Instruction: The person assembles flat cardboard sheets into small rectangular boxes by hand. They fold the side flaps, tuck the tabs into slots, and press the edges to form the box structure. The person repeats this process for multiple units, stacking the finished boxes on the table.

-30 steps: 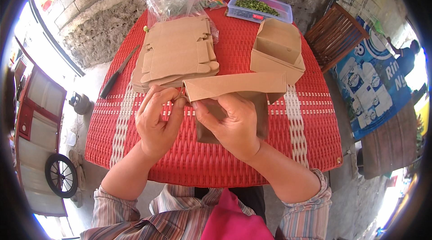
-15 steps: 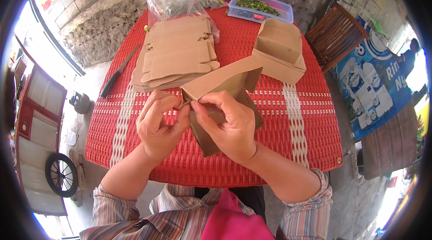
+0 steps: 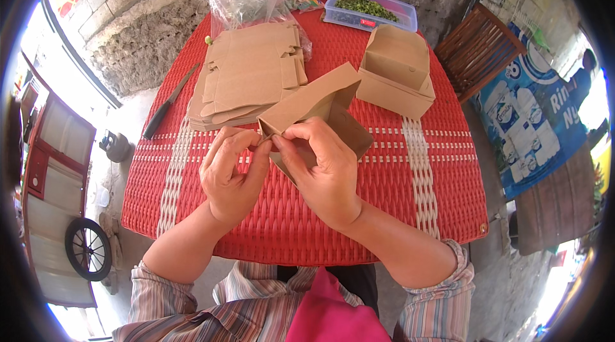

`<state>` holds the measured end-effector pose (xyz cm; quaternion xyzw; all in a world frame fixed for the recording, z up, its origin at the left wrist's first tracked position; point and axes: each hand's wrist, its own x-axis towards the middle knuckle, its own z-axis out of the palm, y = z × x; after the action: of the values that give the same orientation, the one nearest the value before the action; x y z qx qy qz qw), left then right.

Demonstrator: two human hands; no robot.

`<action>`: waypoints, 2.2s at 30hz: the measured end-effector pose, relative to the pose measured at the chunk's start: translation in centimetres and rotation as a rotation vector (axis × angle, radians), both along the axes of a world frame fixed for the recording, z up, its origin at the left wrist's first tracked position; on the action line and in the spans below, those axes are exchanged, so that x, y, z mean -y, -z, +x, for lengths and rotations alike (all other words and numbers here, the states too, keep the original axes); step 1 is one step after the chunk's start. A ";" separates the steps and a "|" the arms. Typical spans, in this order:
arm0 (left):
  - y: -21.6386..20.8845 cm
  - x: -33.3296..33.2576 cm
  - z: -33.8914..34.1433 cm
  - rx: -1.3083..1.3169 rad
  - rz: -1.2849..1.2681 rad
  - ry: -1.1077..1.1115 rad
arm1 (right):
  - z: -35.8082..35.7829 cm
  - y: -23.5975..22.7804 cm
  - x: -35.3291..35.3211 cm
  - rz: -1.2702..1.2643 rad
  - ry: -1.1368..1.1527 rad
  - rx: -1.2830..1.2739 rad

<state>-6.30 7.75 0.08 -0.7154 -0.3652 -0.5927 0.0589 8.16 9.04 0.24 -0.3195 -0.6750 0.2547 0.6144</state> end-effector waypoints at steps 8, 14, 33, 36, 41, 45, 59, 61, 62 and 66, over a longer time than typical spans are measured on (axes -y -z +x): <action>-0.3 -0.1 -0.1 -0.039 0.006 -0.018 | 0.2 0.5 -0.1 0.028 -0.021 0.036; -1.2 -0.1 -0.3 -0.076 -0.010 -0.002 | 0.3 0.2 -0.1 0.029 -0.027 0.001; -2.2 -0.1 -1.3 -0.104 -0.116 0.076 | 1.3 0.2 -0.9 -0.073 -0.135 -0.005; -2.2 -0.3 -1.7 -0.067 -0.150 0.107 | 1.1 0.9 -1.0 -0.091 -0.149 -0.023; -1.7 -0.4 -1.4 -0.055 -0.156 0.111 | 0.8 1.1 -1.1 -0.025 -0.057 0.026; -1.8 -0.3 -1.3 -0.084 -0.149 0.108 | 1.1 0.3 -1.1 0.011 -0.058 0.095; -1.7 -0.1 -0.7 0.005 -0.231 0.069 | 1.6 0.2 -1.3 -0.181 -0.195 -0.026; -1.5 -0.2 -0.9 -0.011 -0.197 0.075 | 1.5 -0.4 -1.0 -0.135 -0.167 0.018; -1.3 -0.3 -0.9 -0.027 -0.177 0.082 | 1.5 -0.2 -1.1 -0.142 -0.179 0.015; -1.5 -0.4 -0.8 -0.081 -0.164 0.089 | 1.6 0.1 -1.5 -0.104 -0.172 0.050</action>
<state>-7.13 8.11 1.57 -0.7567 -0.3776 -0.5336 -0.0116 9.72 10.52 0.18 -0.2983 -0.7006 0.3333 0.5559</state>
